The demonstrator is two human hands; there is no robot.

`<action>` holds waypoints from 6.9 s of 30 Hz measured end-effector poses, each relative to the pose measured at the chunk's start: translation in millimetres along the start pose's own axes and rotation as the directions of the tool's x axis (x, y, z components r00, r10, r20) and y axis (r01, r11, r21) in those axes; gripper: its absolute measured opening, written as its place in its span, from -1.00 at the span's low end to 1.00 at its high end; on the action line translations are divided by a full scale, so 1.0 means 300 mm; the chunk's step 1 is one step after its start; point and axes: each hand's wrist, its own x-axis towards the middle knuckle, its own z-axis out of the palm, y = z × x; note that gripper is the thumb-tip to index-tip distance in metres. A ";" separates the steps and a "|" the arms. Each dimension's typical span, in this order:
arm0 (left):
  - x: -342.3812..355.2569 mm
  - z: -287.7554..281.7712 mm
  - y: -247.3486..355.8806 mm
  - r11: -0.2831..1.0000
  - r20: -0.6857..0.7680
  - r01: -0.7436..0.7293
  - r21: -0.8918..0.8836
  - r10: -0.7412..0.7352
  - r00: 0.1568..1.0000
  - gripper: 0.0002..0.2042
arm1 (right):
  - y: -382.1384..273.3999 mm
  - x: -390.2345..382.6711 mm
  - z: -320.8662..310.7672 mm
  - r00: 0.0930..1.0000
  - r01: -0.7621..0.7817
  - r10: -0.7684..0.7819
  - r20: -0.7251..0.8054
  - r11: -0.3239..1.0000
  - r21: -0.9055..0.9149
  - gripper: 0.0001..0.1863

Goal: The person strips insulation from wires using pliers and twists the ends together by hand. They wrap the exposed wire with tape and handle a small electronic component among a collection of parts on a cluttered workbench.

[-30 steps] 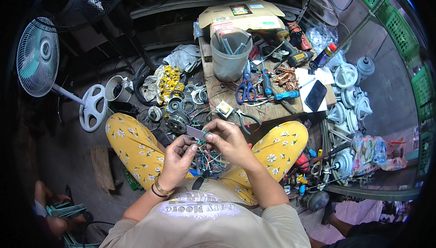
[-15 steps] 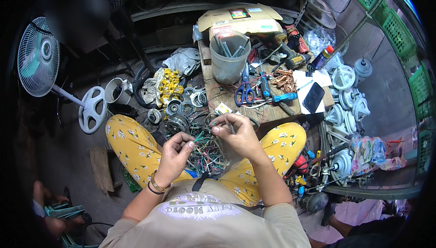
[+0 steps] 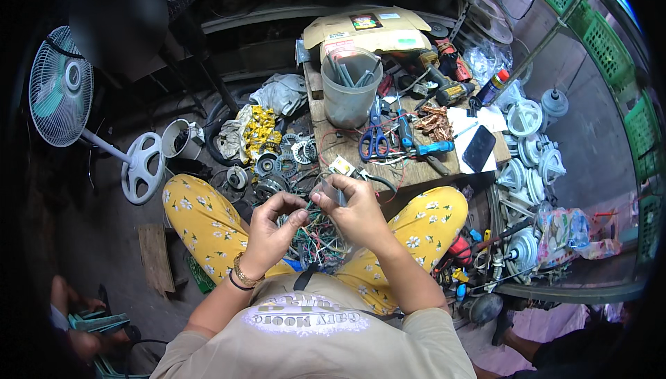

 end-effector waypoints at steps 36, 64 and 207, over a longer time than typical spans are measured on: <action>0.030 0.044 -0.126 0.936 -0.093 0.043 -0.351 -0.080 0.992 -0.87 | 0.090 0.017 0.057 0.993 0.111 -0.091 -0.072 0.918 0.380 -0.85; 0.041 0.053 -0.117 0.877 -0.006 0.161 -0.453 -0.184 0.983 -0.88 | 0.107 0.016 0.082 0.991 0.110 -0.068 -0.116 0.902 0.417 -0.81; 0.217 -0.350 -0.044 0.515 -0.136 0.026 -0.857 -0.273 0.952 -0.76 | 0.175 0.018 -0.099 0.913 0.212 -0.071 0.402 0.924 -0.319 -0.60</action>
